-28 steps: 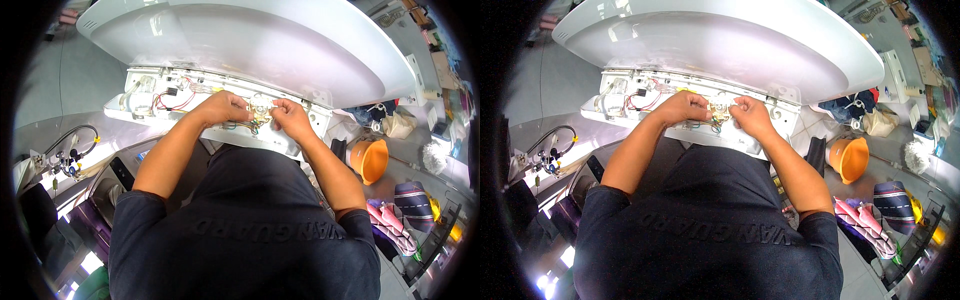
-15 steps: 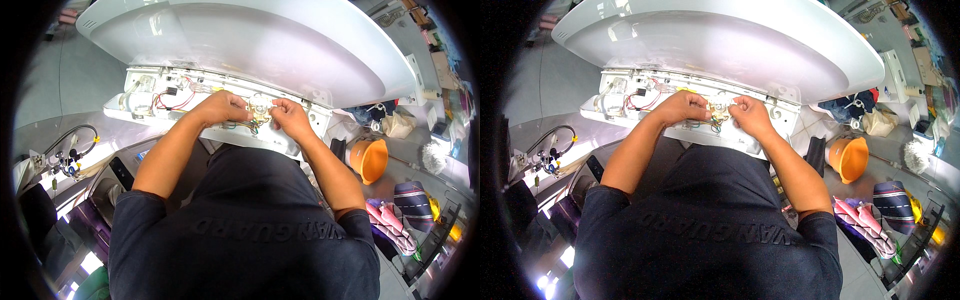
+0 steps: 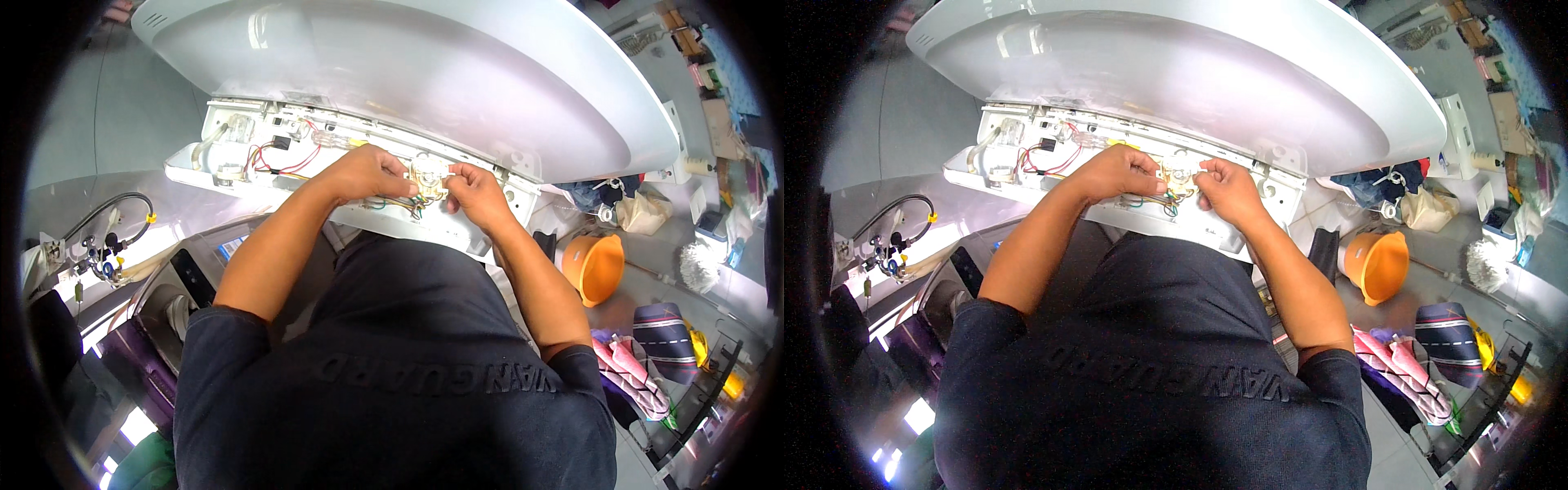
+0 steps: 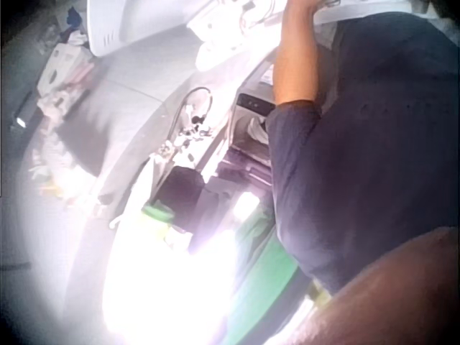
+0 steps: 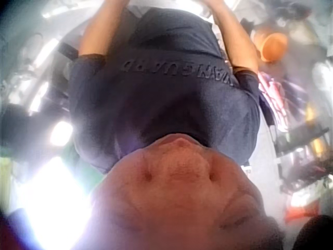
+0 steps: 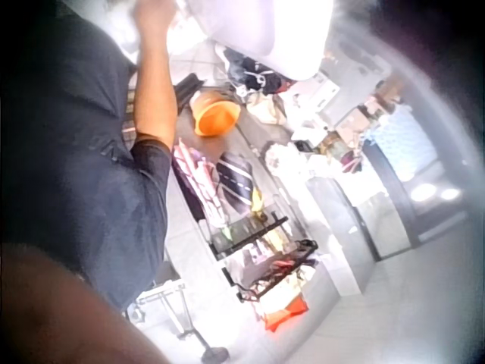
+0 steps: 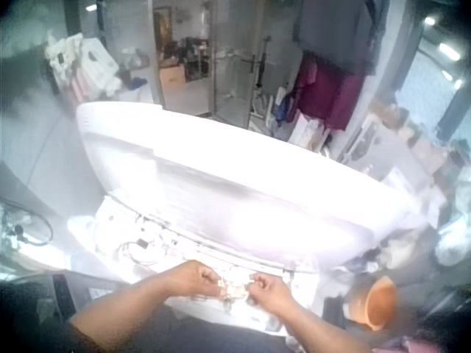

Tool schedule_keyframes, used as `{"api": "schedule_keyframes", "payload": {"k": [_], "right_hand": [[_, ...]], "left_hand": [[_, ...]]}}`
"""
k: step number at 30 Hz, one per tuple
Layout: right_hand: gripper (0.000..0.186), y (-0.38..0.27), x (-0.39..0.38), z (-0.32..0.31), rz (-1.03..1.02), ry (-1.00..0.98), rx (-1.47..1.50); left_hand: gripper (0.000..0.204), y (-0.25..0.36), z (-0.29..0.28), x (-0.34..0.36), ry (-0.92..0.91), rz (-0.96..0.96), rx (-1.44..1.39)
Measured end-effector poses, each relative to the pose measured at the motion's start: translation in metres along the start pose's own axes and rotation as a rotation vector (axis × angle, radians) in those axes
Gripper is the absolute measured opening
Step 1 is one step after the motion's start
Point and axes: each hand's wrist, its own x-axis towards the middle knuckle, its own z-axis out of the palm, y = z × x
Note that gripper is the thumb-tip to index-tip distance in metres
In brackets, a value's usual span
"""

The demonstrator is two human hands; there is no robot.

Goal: The person is repairing the internal wiring of a white appliance, likely a washing machine, with the lid open. They are seen manipulating a small white component and connecting or adjusting wires within the machine's control panel area.

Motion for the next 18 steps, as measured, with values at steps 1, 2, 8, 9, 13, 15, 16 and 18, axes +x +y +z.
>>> {"api": "schedule_keyframes", "payload": {"k": [1, 2, 8, 9, 13, 15, 16, 18], "right_hand": [[0.03, -0.0008, -0.0002, -0.0004, 0.004, -0.007, 0.002], [0.03, -0.0012, -0.0005, -0.0006, 0.005, -0.003, -0.001], [0.03, -0.0003, -0.0015, -0.0013, 0.007, -0.013, 0.04], [0.03, -0.0002, -0.0019, -0.0011, 0.007, -0.012, 0.045], [0.031, 0.0022, -0.0003, -0.0029, 0.004, -0.031, 0.024], [0.03, 0.0025, 0.0008, -0.002, 0.005, -0.025, 0.009], [0.03, 0.0026, 0.0011, -0.0015, 0.005, -0.021, 0.002], [0.031, 0.0012, -0.0001, -0.0002, 0.007, -0.015, 0.008]], "left_hand": [[0.038, 0.0011, 0.0001, -0.0008, 0.005, 0.002, -0.001], [0.038, 0.0022, -0.0003, -0.0015, -0.002, 0.004, 0.007], [0.041, 0.0017, -0.0032, -0.0007, -0.023, 0.023, 0.066], [0.041, 0.0016, -0.0033, -0.0007, -0.023, 0.024, 0.068], [0.041, 0.0012, -0.0018, -0.0002, -0.033, 0.021, 0.01], [0.042, -0.0017, -0.0022, 0.0013, -0.042, 0.012, -0.009], [0.042, -0.0025, -0.0023, 0.002, -0.047, 0.007, -0.017], [0.042, -0.0016, -0.002, 0.0011, -0.048, 0.005, -0.036]]}}
